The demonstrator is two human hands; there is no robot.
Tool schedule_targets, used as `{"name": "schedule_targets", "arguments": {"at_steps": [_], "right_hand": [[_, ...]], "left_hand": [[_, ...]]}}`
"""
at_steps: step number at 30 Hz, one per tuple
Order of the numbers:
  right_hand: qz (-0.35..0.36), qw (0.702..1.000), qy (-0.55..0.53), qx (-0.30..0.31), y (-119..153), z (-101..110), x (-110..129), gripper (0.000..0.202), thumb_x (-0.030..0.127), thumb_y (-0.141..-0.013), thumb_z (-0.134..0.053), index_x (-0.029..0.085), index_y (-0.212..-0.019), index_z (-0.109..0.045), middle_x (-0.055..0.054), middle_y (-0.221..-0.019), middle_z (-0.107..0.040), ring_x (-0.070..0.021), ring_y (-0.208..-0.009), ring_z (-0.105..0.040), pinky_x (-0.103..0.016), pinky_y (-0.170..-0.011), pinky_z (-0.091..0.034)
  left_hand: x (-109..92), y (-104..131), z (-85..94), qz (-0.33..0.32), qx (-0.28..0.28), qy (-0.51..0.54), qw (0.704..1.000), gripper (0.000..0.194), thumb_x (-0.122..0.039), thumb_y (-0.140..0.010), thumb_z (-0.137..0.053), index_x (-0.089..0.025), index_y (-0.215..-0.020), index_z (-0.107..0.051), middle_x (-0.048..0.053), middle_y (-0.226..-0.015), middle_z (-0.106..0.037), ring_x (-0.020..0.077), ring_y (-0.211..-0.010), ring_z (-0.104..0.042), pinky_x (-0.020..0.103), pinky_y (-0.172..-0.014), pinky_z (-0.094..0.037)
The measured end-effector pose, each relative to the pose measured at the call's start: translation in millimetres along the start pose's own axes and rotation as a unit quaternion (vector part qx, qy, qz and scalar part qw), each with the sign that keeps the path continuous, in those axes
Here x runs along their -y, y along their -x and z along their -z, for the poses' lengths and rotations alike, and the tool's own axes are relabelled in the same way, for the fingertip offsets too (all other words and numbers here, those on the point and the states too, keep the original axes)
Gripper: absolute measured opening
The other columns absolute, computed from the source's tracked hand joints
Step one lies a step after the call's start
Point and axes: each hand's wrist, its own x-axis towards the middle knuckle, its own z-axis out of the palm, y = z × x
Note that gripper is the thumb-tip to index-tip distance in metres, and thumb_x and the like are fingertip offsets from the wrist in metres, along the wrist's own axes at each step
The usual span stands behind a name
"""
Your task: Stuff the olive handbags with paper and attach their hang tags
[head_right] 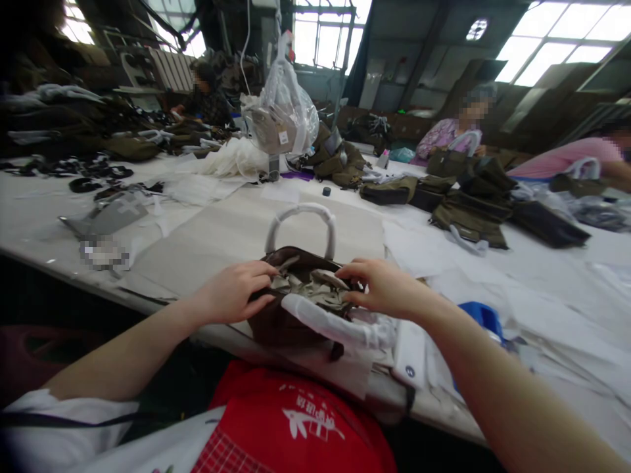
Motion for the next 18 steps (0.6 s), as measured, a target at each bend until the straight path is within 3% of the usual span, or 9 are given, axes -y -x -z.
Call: {"name": "schedule_targets", "arguments": {"at_steps": [3,7,12,15,18], "right_hand": [[-0.015,0.998,0.032,0.059,-7,2,3,0.032,0.026,-0.074,-0.067,0.026,-0.105,-0.074,-0.002,-0.097,-0.074,-0.0202,-0.084,-0.066,-0.029,-0.074,-0.048],[-0.009,0.983,0.07,0.17,-37,-27,13,0.025,0.022,-0.068,-0.066,0.027,-0.091,-0.076,0.0,-0.079,-0.073,-0.018,-0.067,-0.063,-0.026,-0.059,-0.042],[-0.034,0.958,0.105,0.265,-69,-68,15,0.024,0.027,-0.061,-0.075,0.017,-0.083,-0.076,-0.007,-0.078,-0.073,-0.0225,-0.066,-0.063,-0.029,-0.056,-0.042],[-0.033,0.961,0.092,0.258,-67,-59,20,0.022,0.028,-0.066,-0.073,0.019,-0.085,-0.076,-0.007,-0.084,-0.075,-0.022,-0.068,-0.065,-0.029,-0.059,-0.045],[-0.002,0.986,0.02,0.166,-45,-27,22,0.021,0.032,-0.079,-0.062,0.024,-0.094,-0.074,-0.002,-0.09,-0.075,-0.019,-0.074,-0.065,-0.026,-0.064,-0.046]], "left_hand": [[-1,-4,11.8,-0.013,0.052,0.009,0.999,0.023,-0.031,-0.081,-0.064,-0.015,-0.097,-0.067,0.012,-0.115,-0.066,0.025,-0.109,-0.061,0.036,-0.099,-0.049],[-12,-9,8.5,-0.016,0.083,-0.023,0.996,0.058,-0.054,-0.067,-0.078,-0.013,-0.107,-0.066,0.015,-0.117,-0.065,0.0307,-0.113,-0.058,0.041,-0.101,-0.046],[-12,-15,-11.2,-0.036,0.136,-0.061,0.988,0.028,-0.042,-0.082,-0.069,-0.016,-0.09,-0.07,0.01,-0.093,-0.071,0.027,-0.095,-0.064,0.038,-0.089,-0.049],[-2,-12,-5.4,-0.004,0.126,-0.005,0.992,0.028,-0.043,-0.081,-0.069,-0.017,-0.09,-0.07,0.009,-0.091,-0.072,0.0262,-0.093,-0.065,0.036,-0.086,-0.049],[9,-8,13.6,0.029,0.097,0.107,0.989,0.033,-0.034,-0.08,-0.067,-0.018,-0.109,-0.067,0.007,-0.107,-0.071,0.0225,-0.099,-0.064,0.031,-0.089,-0.048]]}}
